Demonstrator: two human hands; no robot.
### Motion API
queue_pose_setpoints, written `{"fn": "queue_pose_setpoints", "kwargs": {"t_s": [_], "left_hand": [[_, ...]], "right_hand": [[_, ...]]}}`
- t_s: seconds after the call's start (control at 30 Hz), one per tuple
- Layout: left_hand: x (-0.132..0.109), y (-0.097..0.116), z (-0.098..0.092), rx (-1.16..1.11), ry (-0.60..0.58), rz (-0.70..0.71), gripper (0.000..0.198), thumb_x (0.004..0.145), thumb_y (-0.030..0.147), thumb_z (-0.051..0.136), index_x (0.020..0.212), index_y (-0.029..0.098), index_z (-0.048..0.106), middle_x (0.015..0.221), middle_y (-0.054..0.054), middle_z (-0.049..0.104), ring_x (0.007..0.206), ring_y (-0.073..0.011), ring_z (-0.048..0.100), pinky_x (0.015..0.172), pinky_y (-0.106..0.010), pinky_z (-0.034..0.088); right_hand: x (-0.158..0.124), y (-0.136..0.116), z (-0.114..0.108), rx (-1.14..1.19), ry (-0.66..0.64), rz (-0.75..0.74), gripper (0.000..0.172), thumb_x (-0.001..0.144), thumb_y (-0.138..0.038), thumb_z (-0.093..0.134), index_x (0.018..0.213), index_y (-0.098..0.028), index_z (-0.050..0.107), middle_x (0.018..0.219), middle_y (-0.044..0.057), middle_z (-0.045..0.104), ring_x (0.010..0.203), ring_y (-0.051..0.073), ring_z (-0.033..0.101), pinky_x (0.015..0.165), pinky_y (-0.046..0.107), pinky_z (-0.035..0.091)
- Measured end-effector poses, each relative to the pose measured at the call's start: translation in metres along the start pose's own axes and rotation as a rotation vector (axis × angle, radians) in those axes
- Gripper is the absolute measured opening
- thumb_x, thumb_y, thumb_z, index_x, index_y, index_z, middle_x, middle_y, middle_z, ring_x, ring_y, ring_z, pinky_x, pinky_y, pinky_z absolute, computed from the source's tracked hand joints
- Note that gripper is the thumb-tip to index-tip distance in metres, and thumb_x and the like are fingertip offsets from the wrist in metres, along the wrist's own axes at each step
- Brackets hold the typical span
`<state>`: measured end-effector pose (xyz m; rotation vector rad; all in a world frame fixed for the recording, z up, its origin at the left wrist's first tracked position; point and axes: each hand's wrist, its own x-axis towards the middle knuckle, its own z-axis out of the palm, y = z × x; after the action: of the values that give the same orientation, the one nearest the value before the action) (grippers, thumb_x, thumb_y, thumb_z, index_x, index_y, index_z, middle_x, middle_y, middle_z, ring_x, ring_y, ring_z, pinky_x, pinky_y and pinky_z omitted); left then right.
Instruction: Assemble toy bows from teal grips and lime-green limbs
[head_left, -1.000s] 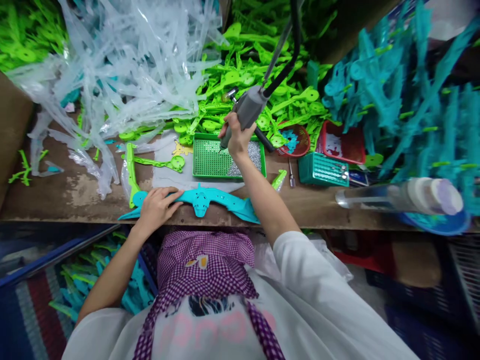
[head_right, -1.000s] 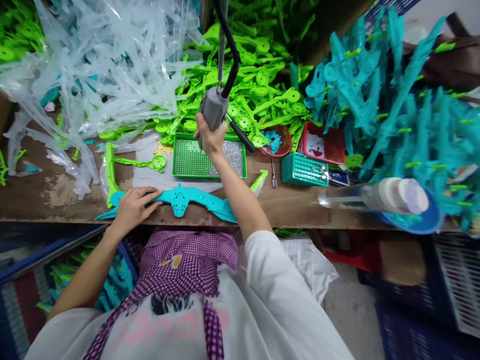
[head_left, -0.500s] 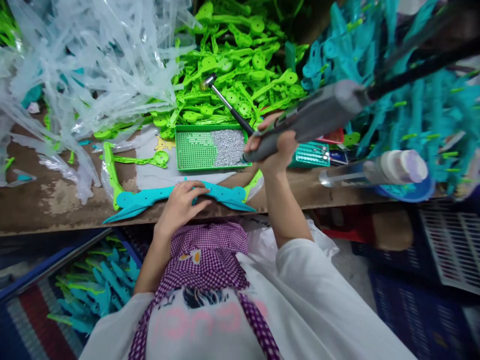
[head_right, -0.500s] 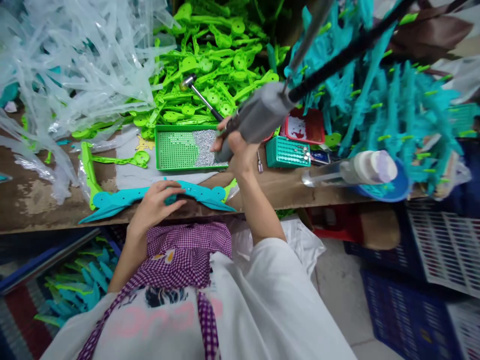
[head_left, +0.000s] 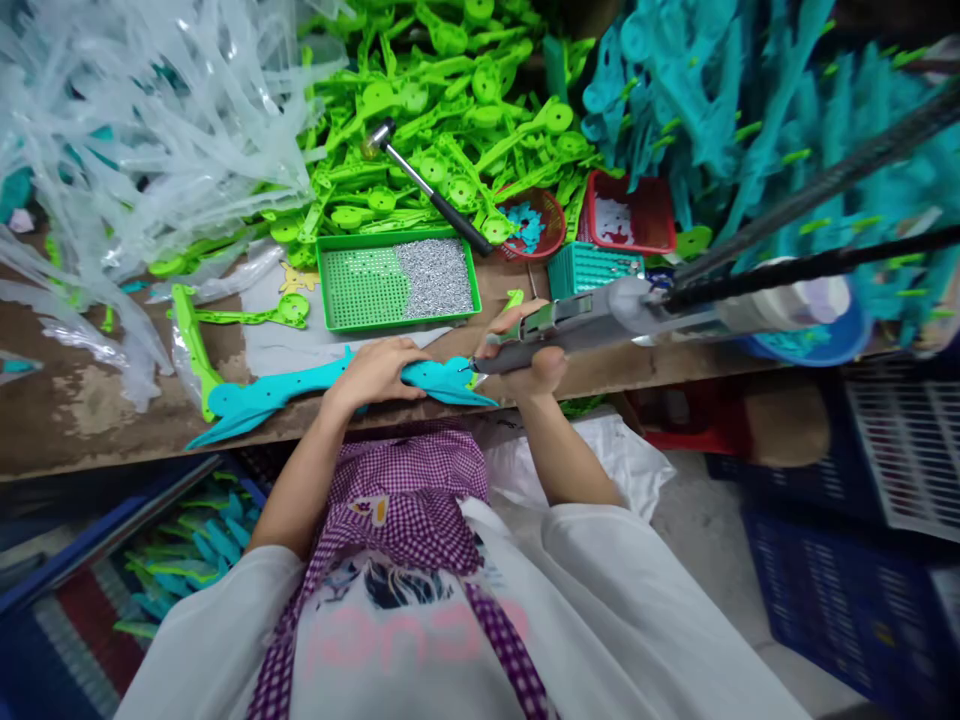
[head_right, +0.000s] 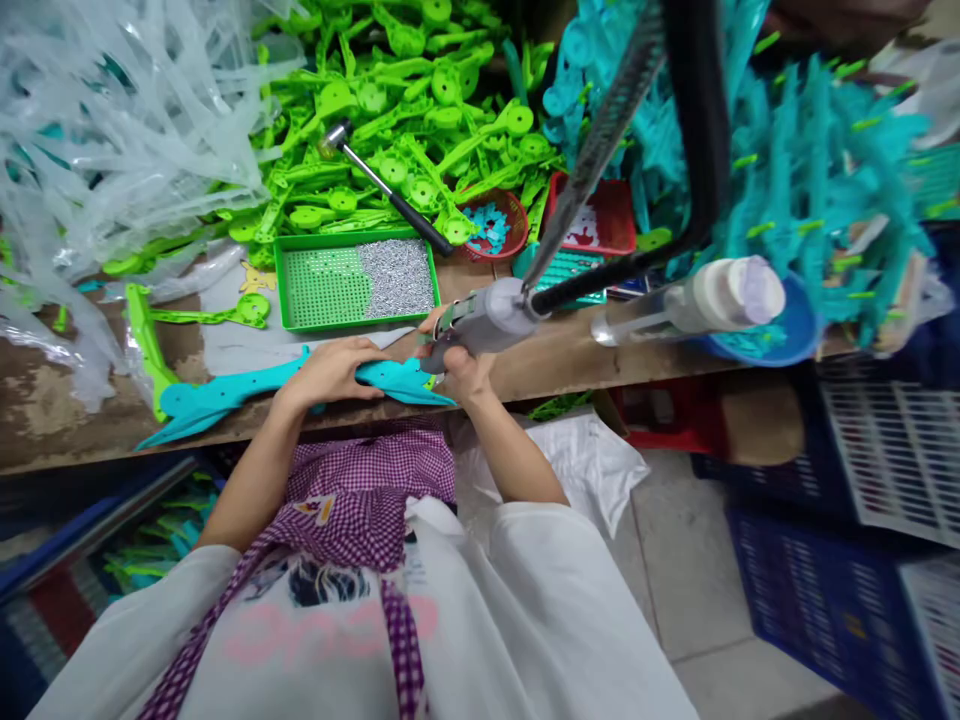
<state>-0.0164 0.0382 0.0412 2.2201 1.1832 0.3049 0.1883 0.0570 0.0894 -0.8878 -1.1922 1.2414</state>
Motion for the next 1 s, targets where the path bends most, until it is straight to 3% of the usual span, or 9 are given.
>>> {"fn": "queue_pose_setpoints", "kwargs": {"t_s": [0.37, 0.67, 0.87, 1.0], "left_hand": [[-0.003, 0.005, 0.005, 0.084, 0.008, -0.032, 0.053, 0.077, 0.043, 0.074, 0.126, 0.027, 0.063, 0.117, -0.005, 0.066, 0.109, -0.0258, 0.058, 0.092, -0.039, 0.036], [-0.002, 0.004, 0.007, 0.05, 0.023, 0.017, 0.047, 0.078, 0.042, 0.072, 0.121, 0.025, 0.064, 0.117, -0.005, 0.066, 0.109, -0.0248, 0.058, 0.09, -0.037, 0.032], [-0.003, 0.003, 0.008, 0.06, 0.017, 0.012, 0.048, 0.078, 0.044, 0.072, 0.121, 0.024, 0.064, 0.117, -0.006, 0.066, 0.11, -0.025, 0.057, 0.092, -0.037, 0.032], [-0.004, 0.01, 0.008, 0.071, 0.014, 0.008, 0.048, 0.08, 0.041, 0.072, 0.124, 0.025, 0.062, 0.123, -0.006, 0.064, 0.115, -0.0252, 0.055, 0.098, -0.038, 0.035]], "right_hand": [[0.006, 0.01, 0.005, -0.015, -0.106, -0.018, 0.063, 0.055, -0.085, 0.063, 0.06, -0.023, 0.049, 0.044, -0.006, 0.042, 0.038, 0.01, 0.045, 0.042, 0.026, 0.045], [0.004, -0.003, 0.014, -0.063, -0.049, 0.044, 0.068, 0.049, -0.09, 0.058, 0.06, -0.024, 0.047, 0.041, -0.008, 0.04, 0.034, 0.011, 0.044, 0.037, 0.025, 0.042], [0.008, -0.01, 0.018, -0.137, 0.108, -0.109, 0.059, 0.06, -0.082, 0.06, 0.073, -0.025, 0.055, 0.047, -0.007, 0.044, 0.035, 0.011, 0.044, 0.037, 0.025, 0.04], [0.028, -0.023, 0.052, -0.212, 0.276, -0.273, 0.05, 0.076, -0.077, 0.051, 0.088, -0.028, 0.058, 0.06, -0.003, 0.053, 0.046, 0.016, 0.055, 0.048, 0.032, 0.047]]}}
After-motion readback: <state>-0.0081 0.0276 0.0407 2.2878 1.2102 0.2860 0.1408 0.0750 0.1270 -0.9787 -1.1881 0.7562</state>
